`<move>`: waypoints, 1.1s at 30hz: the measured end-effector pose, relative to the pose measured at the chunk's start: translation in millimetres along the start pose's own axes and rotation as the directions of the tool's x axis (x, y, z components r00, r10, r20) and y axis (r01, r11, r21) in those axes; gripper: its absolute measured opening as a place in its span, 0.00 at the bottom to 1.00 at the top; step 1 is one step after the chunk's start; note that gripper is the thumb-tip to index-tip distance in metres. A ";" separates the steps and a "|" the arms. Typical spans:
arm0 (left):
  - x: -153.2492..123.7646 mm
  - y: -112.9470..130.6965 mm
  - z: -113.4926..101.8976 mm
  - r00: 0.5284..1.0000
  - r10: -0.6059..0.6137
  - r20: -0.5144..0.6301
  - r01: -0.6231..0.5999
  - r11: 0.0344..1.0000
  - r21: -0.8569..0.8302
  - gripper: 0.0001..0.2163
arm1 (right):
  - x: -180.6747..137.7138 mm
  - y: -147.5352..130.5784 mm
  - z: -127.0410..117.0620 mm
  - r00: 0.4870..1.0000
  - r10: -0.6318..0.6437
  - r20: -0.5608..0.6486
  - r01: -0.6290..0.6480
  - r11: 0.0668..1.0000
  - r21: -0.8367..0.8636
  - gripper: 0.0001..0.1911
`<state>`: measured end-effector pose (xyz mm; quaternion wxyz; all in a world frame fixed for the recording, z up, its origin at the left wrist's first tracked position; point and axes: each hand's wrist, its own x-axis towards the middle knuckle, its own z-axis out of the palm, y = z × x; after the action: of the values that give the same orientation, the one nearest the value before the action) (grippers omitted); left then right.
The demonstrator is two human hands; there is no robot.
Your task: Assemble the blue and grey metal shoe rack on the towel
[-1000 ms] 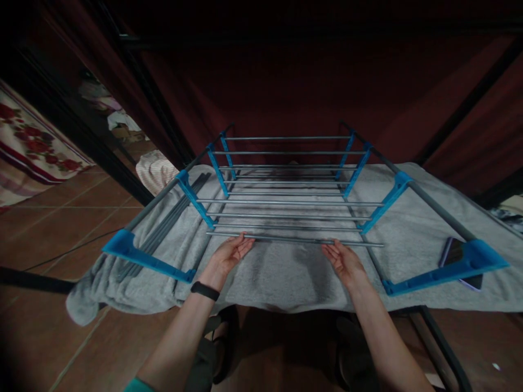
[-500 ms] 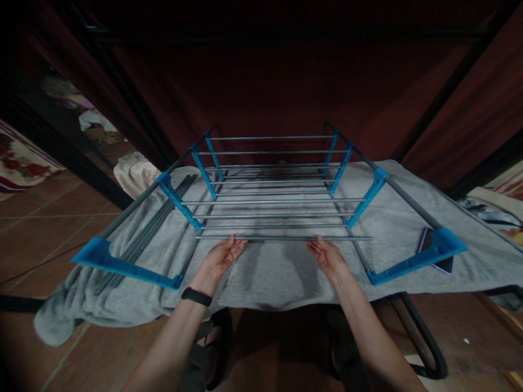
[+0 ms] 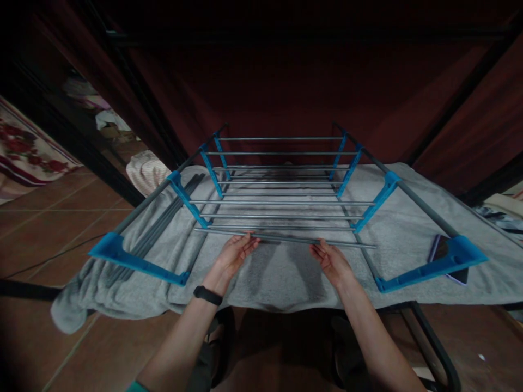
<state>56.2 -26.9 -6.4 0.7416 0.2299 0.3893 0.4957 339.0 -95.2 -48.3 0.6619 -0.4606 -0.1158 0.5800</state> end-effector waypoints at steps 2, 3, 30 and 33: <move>-1.3 -5.2 5.2 0.999 0.034 0.041 -0.035 0.999 0.012 0.05 | -1.3 0.0 1.2 1.000 0.016 -0.001 -0.016 1.000 -0.002 0.04; -1.7 -6.6 7.5 0.996 0.071 0.048 -0.072 0.997 0.016 0.06 | -1.3 -0.3 0.9 1.000 0.018 -0.002 -0.018 1.000 0.002 0.03; -34.9 37.0 36.1 0.910 0.411 0.056 -0.415 0.897 0.151 0.08 | 13.7 -1.3 -25.0 0.981 0.010 -0.194 -0.014 1.000 -0.019 0.09; -30.4 31.8 32.6 0.903 0.418 0.104 -0.430 0.886 0.174 0.08 | 7.1 7.9 -14.7 0.990 0.013 -0.139 -0.030 0.992 -0.119 0.09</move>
<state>58.6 -40.5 46.6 0.6015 0.3956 0.3522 0.5981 346.0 -96.8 -64.9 0.6330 -0.5398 -0.0997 0.5458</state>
